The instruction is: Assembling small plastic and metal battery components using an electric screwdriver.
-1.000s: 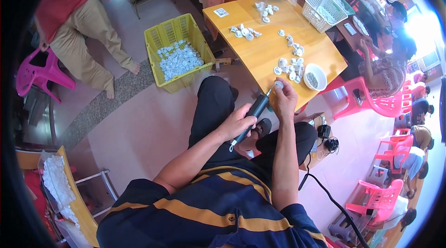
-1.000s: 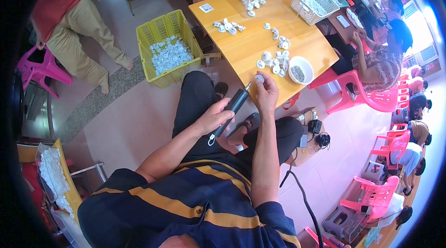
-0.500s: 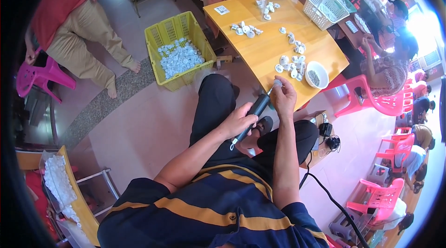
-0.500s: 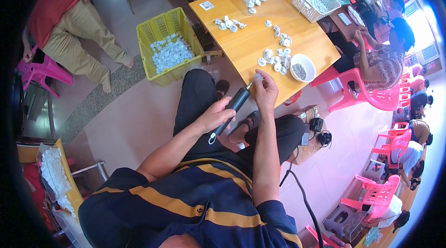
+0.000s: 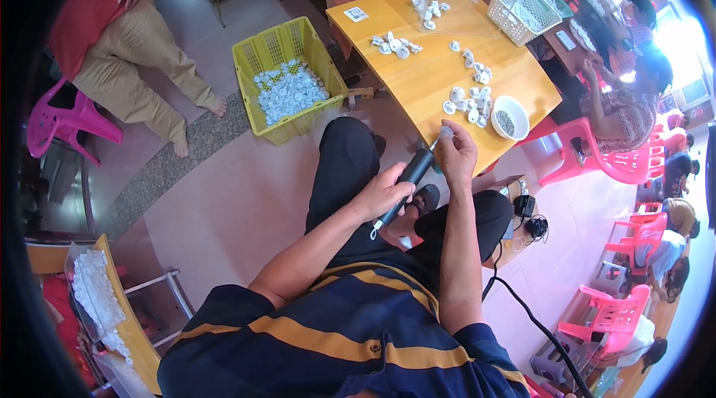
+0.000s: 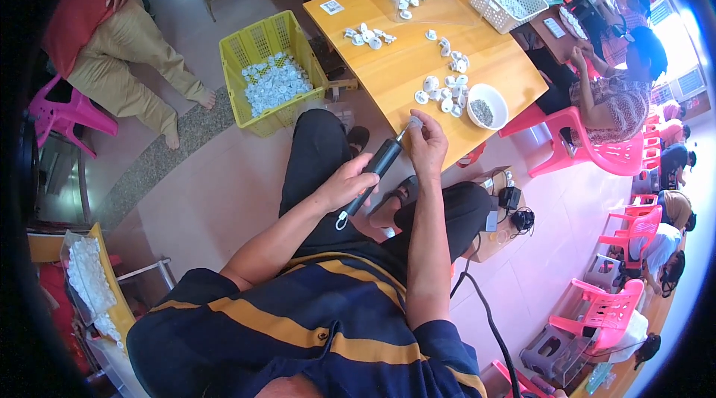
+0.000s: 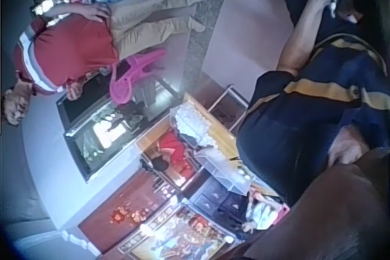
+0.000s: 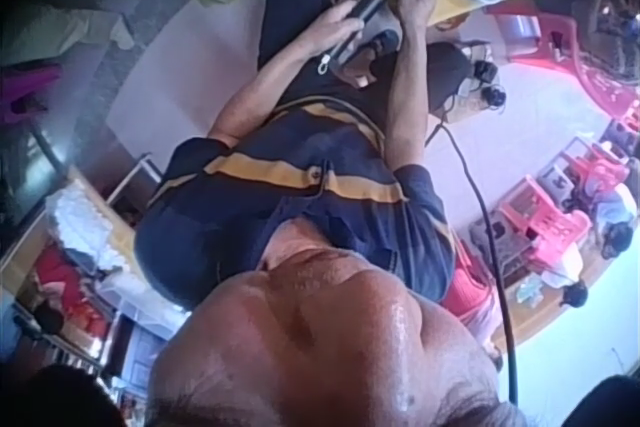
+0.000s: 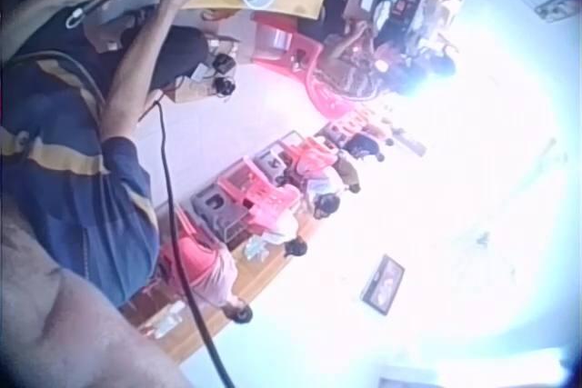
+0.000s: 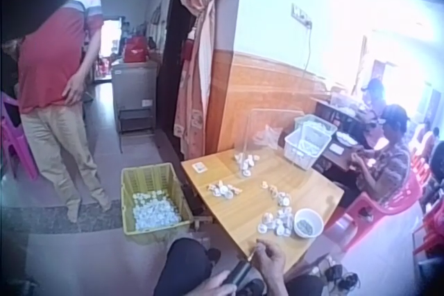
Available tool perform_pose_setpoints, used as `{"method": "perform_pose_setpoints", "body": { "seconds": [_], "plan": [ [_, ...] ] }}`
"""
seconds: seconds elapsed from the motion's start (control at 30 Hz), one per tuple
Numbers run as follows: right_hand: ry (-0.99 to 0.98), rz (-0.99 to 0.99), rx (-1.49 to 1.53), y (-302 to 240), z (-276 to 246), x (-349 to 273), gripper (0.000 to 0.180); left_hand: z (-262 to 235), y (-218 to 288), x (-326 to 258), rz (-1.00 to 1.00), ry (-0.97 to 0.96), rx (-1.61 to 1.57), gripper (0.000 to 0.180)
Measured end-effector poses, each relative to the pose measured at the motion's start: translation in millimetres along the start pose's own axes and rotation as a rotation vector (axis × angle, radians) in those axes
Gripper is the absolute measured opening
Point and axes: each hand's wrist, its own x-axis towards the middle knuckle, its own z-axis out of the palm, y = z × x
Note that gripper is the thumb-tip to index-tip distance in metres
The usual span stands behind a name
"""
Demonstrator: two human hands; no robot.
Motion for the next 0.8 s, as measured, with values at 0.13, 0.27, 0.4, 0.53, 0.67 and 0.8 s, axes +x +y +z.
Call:
{"method": "perform_pose_setpoints", "body": {
  "seconds": [0.13,0.27,0.4,0.53,0.67,0.8],
  "plan": [
    [-0.001,0.000,-0.002,-0.2,0.3,-0.2,0.024,-0.2,-1.5,1.2,0.013,-0.002,-0.008,0.023],
    [0.007,-0.012,-0.018,2.6,-0.8,0.2,0.024,0.3,-0.6,0.2,0.008,0.012,-0.004,0.024],
    [0.019,-0.026,-0.051,4.4,-0.7,-0.1,0.024,-0.1,-0.7,-0.1,0.011,0.007,-0.009,0.025],
    [0.018,-0.056,-0.067,-2.3,4.9,-2.0,0.024,-1.6,-1.8,-2.3,0.010,0.009,-0.043,0.022],
    [-0.034,-0.065,-0.106,1.7,0.0,-0.5,0.025,-2.3,0.8,-5.7,-0.026,-0.008,-0.139,0.020],
    [-0.070,0.014,0.040,7.1,-8.7,2.4,0.022,2.3,-4.3,0.4,-0.020,-0.093,-0.262,0.019]
  ]
}}
